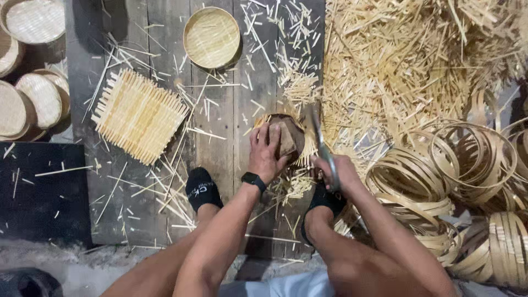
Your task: The person sits on the floor and repeatedly weaves thin bamboo strips into circular frames using a wooden block as a guide. They use shears to trim excess strips and stack the finished baskets to the side.
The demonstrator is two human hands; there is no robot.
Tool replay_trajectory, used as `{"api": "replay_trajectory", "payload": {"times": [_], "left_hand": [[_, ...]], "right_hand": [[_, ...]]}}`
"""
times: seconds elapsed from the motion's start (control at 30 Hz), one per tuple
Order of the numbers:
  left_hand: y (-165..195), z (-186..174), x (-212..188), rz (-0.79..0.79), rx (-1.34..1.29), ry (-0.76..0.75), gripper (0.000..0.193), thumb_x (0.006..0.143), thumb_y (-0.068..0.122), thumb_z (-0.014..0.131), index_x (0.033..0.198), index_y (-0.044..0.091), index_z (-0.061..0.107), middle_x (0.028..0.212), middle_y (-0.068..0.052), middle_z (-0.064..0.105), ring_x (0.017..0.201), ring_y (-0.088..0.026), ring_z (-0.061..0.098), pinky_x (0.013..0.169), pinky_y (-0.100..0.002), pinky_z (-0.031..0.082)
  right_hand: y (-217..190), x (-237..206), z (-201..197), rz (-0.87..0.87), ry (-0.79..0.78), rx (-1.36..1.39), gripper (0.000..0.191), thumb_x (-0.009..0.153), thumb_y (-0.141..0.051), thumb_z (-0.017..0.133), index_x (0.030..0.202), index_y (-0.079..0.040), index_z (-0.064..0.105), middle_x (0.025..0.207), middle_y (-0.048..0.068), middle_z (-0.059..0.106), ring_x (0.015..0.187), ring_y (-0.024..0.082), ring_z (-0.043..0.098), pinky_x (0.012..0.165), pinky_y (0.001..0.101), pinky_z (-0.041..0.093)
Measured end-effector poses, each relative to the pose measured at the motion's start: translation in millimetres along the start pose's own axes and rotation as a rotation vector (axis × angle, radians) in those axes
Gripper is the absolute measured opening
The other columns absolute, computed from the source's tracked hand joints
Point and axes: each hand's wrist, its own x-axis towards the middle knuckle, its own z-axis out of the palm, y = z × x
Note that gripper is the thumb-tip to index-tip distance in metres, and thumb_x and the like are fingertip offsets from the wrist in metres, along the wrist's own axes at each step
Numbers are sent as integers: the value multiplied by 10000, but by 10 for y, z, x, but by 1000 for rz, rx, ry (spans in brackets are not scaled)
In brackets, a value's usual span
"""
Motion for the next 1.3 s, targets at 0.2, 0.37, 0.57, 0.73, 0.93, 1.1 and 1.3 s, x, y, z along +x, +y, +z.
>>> {"api": "replay_trajectory", "payload": {"times": [0.2,0.37,0.57,0.73,0.93,1.1,1.3], "left_hand": [[96,27,-14,-165,-70,106,1006,629,299,932,1502,150,453,1483,-275,393,1302,-490,402,1093,-560,384],[280,209,-45,-219,-66,254,959,664,402,911,1487,168,478,1452,-294,424,1290,-485,448,1093,-570,398],[330,306,-27,-179,-57,371,975,686,411,888,1519,181,437,1442,-316,420,1284,-510,442,1061,-589,411],[379,394,-11,-224,-30,404,956,695,410,887,1520,211,446,1448,-302,436,1266,-507,465,1051,-590,435],[253,359,44,-152,2,249,864,660,372,830,1447,172,534,1498,-319,429,1303,-515,469,1093,-578,427],[212,333,45,-136,-17,206,858,654,390,830,1437,165,558,1499,-303,434,1298,-507,479,1094,-571,426],[163,211,39,-73,-62,29,902,635,345,827,1484,229,544,1562,-285,398,1354,-498,457,1109,-542,416]], "right_hand": [[230,-21,-339,-277,148,-475,629,903,-634,625,925,-8,673,793,140,633,717,273,651,700,483,582],[287,154,-297,-395,359,-979,725,849,-625,670,1064,66,621,910,217,600,850,339,614,714,518,564],[164,266,-399,-74,197,-975,394,967,-373,565,1147,-35,659,995,153,672,856,285,735,684,458,637],[134,384,-453,-395,423,-996,462,838,-419,729,1061,-20,659,906,178,617,804,289,624,605,460,565],[333,704,-497,-466,440,-1056,354,952,-371,640,1092,-49,680,944,134,656,862,241,641,761,414,563],[307,767,-517,-486,450,-1039,367,910,-381,643,1088,-62,679,836,137,607,706,235,563,629,414,543],[172,709,-533,-335,309,-1078,385,1008,-429,565,1061,-65,680,842,103,619,729,217,593,639,391,550]]}}
